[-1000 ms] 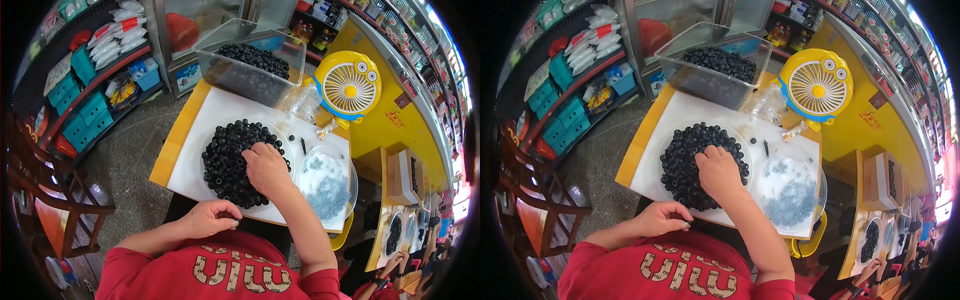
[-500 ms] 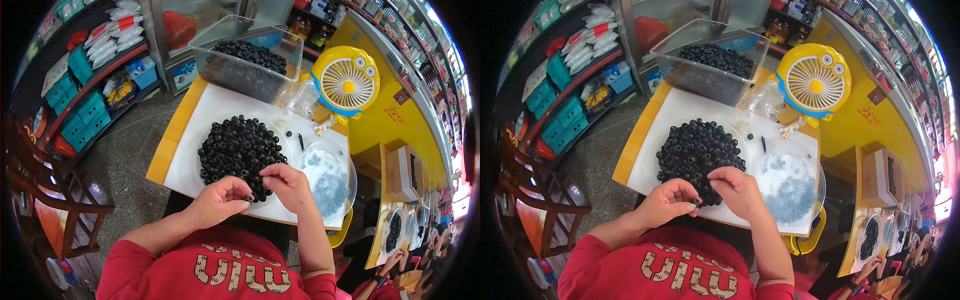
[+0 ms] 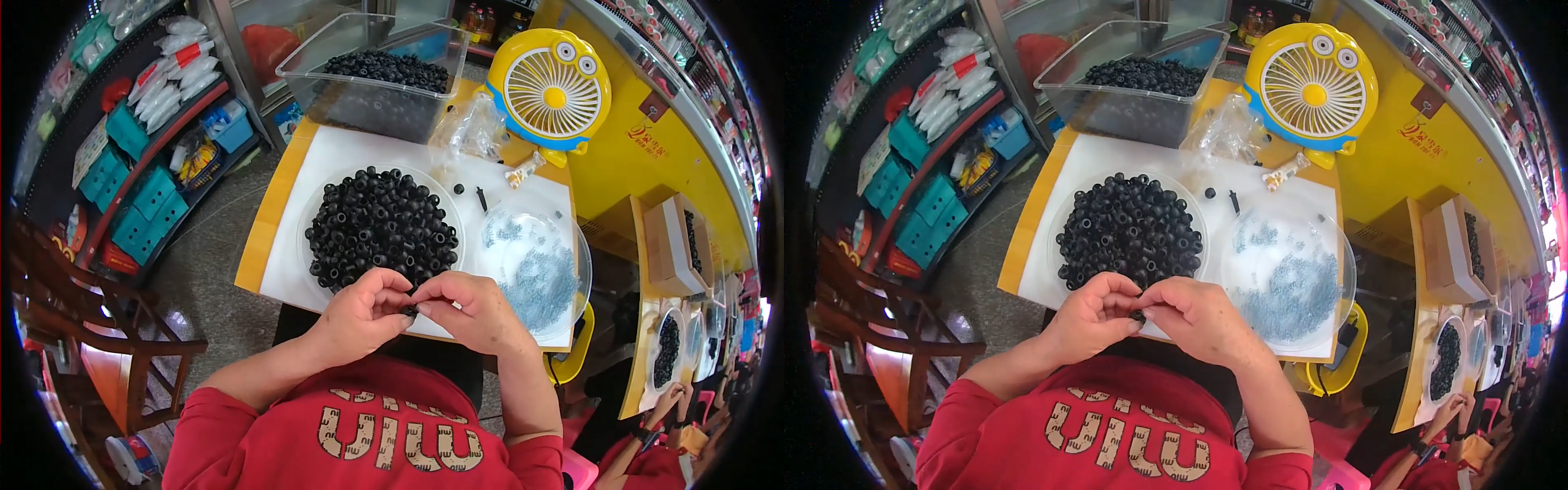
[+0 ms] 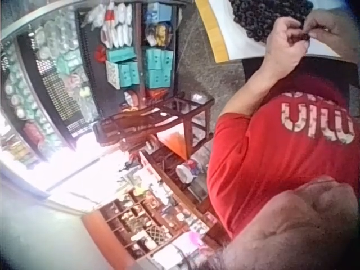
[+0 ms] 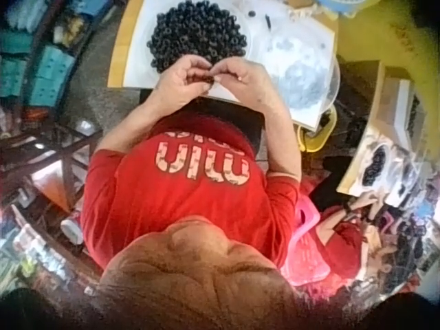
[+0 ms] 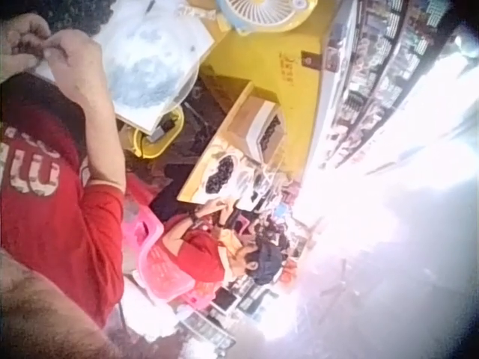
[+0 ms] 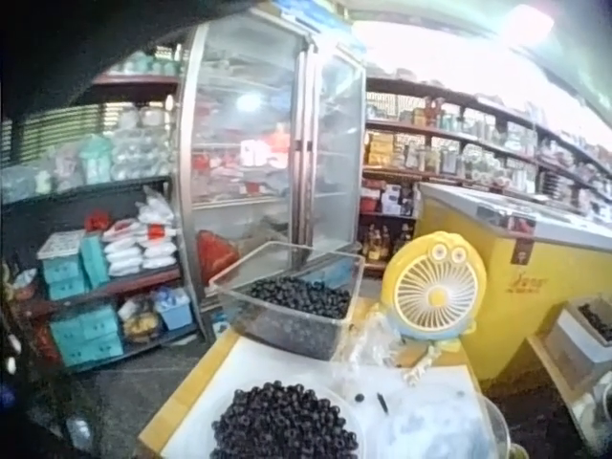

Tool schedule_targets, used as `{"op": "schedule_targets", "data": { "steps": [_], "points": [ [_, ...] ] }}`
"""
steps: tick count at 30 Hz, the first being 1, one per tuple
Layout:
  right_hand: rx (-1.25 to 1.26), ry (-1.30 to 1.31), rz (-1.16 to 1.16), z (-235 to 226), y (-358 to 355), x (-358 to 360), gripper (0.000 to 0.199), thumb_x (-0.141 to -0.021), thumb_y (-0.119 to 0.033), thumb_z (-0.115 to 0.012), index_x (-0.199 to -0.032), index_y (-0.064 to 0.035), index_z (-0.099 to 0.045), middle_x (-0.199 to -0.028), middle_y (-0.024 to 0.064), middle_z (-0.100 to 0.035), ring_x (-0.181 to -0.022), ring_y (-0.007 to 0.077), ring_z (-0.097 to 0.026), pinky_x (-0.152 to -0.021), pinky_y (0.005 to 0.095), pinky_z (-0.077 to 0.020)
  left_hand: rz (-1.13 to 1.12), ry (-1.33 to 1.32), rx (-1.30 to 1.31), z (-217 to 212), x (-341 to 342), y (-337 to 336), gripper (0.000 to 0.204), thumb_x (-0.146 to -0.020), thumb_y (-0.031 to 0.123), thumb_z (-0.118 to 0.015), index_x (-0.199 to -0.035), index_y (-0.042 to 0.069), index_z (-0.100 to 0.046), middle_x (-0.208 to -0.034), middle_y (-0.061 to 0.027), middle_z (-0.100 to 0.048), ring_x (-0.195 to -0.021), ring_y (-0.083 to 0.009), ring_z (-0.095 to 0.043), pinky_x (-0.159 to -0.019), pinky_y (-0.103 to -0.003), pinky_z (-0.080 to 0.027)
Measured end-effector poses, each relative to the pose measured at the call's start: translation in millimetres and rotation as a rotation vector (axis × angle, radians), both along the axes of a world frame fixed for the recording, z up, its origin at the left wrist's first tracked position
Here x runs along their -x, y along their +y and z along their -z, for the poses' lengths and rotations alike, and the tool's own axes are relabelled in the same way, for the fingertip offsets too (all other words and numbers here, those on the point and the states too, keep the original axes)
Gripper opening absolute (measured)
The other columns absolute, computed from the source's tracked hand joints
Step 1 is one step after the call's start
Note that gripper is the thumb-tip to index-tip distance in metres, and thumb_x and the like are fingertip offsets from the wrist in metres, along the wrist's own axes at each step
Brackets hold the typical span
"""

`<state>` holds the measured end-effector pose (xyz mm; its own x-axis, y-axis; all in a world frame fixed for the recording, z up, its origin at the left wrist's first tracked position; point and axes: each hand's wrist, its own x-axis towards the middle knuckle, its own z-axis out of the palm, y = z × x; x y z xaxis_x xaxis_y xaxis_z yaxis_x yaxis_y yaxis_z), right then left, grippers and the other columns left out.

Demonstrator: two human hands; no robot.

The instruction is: The person assembles small components by picking up plastic caps and metal pins from trays and inserting the pins into the caps by hand.

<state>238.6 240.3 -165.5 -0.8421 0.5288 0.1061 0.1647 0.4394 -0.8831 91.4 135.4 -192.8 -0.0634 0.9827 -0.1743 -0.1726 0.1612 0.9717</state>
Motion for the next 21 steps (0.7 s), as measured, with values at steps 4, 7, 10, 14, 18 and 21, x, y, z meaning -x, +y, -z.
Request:
{"op": "schedule_targets", "data": {
  "steps": [4, 7, 10, 14, 18, 21],
  "points": [
    [0.000, -0.005, 0.005, 1.2, 0.3, -2.6, 0.009, -0.072, -0.006, -0.061, -0.080, -0.0038, -0.060, -0.071, 0.0064, -0.058, -0.064, 0.0146, -0.056, -0.058, 0.0248, -0.0444, 0.008, 0.052, 0.015, -1.9, -2.2, 0.3, 0.036, -0.073, 0.000, -0.057, -0.104, 0.000, -0.040, -0.096, -0.0108, -0.055, -0.087, -0.0118, -0.054, -0.074, -0.024, -0.045],
    [0.010, -0.009, 0.009, 0.1, -0.4, -3.2, 0.008, -0.072, -0.006, -0.060, -0.080, -0.0037, -0.060, -0.070, 0.0062, -0.058, -0.064, 0.0146, -0.056, -0.058, 0.0246, -0.0444, 0.002, 0.086, 0.015, -4.3, -2.4, -0.4, 0.035, -0.073, 0.001, -0.057, -0.104, 0.000, -0.040, -0.095, -0.0110, -0.056, -0.088, -0.0123, -0.054, -0.073, -0.024, -0.045],
    [-0.001, 0.003, -0.001, 1.0, -1.7, -2.9, 0.008, -0.072, -0.006, -0.060, -0.079, -0.0039, -0.060, -0.070, 0.0061, -0.058, -0.064, 0.0143, -0.056, -0.058, 0.0246, -0.0441, 0.004, 0.115, 0.005, -5.3, -2.2, -1.2, 0.035, -0.073, 0.001, -0.057, -0.103, 0.000, -0.040, -0.094, -0.0109, -0.056, -0.087, -0.0124, -0.054, -0.073, -0.024, -0.045],
    [0.012, 0.015, -0.006, 4.0, -3.1, -2.7, 0.007, -0.072, -0.005, -0.060, -0.079, -0.0033, -0.060, -0.070, 0.0050, -0.057, -0.065, 0.0135, -0.055, -0.058, 0.0234, -0.0432, 0.001, 0.081, 0.006, -5.3, -2.4, -2.5, 0.033, -0.074, 0.002, -0.057, -0.102, 0.000, -0.040, -0.094, -0.0104, -0.056, -0.087, -0.0120, -0.054, -0.073, -0.024, -0.045],
    [0.305, 0.018, 0.009, 14.3, -3.7, -3.0, 0.009, -0.074, -0.007, -0.059, -0.081, -0.0028, -0.061, -0.077, 0.0067, -0.057, -0.072, 0.0149, -0.055, -0.063, 0.0245, -0.0437, -0.024, -0.031, -0.002, -5.2, -5.1, -3.9, 0.029, -0.075, 0.001, -0.056, -0.100, 0.000, -0.041, -0.092, -0.0091, -0.056, -0.086, -0.0110, -0.054, -0.072, -0.023, -0.045],
    [0.385, 0.106, 0.064, 19.8, -8.0, 0.0, 0.009, -0.074, -0.007, -0.060, -0.081, -0.0017, -0.061, -0.076, 0.0060, -0.056, -0.072, 0.0123, -0.054, -0.062, 0.0234, -0.0431, -0.048, -0.055, 0.028, -7.4, -5.7, -2.3, 0.027, -0.075, 0.000, -0.055, -0.099, 0.001, -0.041, -0.090, -0.0079, -0.056, -0.083, -0.0097, -0.054, -0.070, -0.022, -0.045]
  ]
}}
